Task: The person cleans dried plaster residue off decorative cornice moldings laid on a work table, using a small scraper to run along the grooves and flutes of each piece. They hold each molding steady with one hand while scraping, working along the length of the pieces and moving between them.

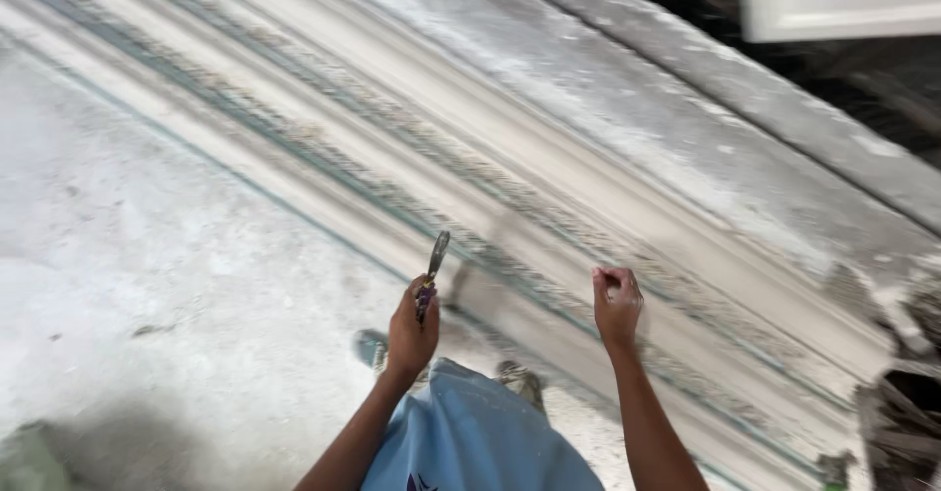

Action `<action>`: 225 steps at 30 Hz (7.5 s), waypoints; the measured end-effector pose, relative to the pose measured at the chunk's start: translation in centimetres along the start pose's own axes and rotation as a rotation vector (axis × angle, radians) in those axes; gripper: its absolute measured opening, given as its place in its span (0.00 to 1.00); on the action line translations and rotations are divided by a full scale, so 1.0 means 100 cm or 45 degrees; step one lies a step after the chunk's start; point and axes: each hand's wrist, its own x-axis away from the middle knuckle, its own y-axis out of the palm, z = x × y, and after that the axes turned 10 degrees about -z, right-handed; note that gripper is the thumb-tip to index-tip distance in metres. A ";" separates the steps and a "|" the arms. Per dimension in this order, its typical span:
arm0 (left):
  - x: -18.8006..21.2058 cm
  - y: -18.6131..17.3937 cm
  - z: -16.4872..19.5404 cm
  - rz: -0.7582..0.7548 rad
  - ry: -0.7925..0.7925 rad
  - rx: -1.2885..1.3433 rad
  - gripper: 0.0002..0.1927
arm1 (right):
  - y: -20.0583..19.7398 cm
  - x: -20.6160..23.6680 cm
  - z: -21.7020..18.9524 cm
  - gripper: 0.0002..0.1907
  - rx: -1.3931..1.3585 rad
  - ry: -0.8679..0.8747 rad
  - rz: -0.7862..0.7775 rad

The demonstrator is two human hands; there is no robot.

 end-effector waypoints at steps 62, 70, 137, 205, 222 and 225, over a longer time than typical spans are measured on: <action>-0.990 -0.766 -0.356 -0.337 0.598 -1.100 0.05 | 0.941 -0.769 -0.677 0.22 1.071 -0.211 -1.334; -1.063 -0.890 -0.404 -0.226 0.392 -1.426 0.03 | 1.078 -0.824 -0.744 0.25 0.689 -0.403 -1.232; -1.083 -0.743 -0.267 -1.537 1.834 -1.824 0.28 | 0.765 -0.353 -0.522 0.28 0.824 0.754 0.074; -0.757 -0.217 -0.025 -1.431 1.827 -1.794 0.15 | 0.511 -0.238 -0.328 0.36 0.761 0.785 0.103; -0.697 -0.176 -0.023 -1.573 1.304 -2.102 0.24 | 0.195 -0.119 -0.122 0.33 0.685 0.799 -0.029; -0.659 -0.090 -0.009 -1.402 1.737 -1.729 0.23 | 0.195 -0.118 -0.125 0.31 0.655 0.783 -0.015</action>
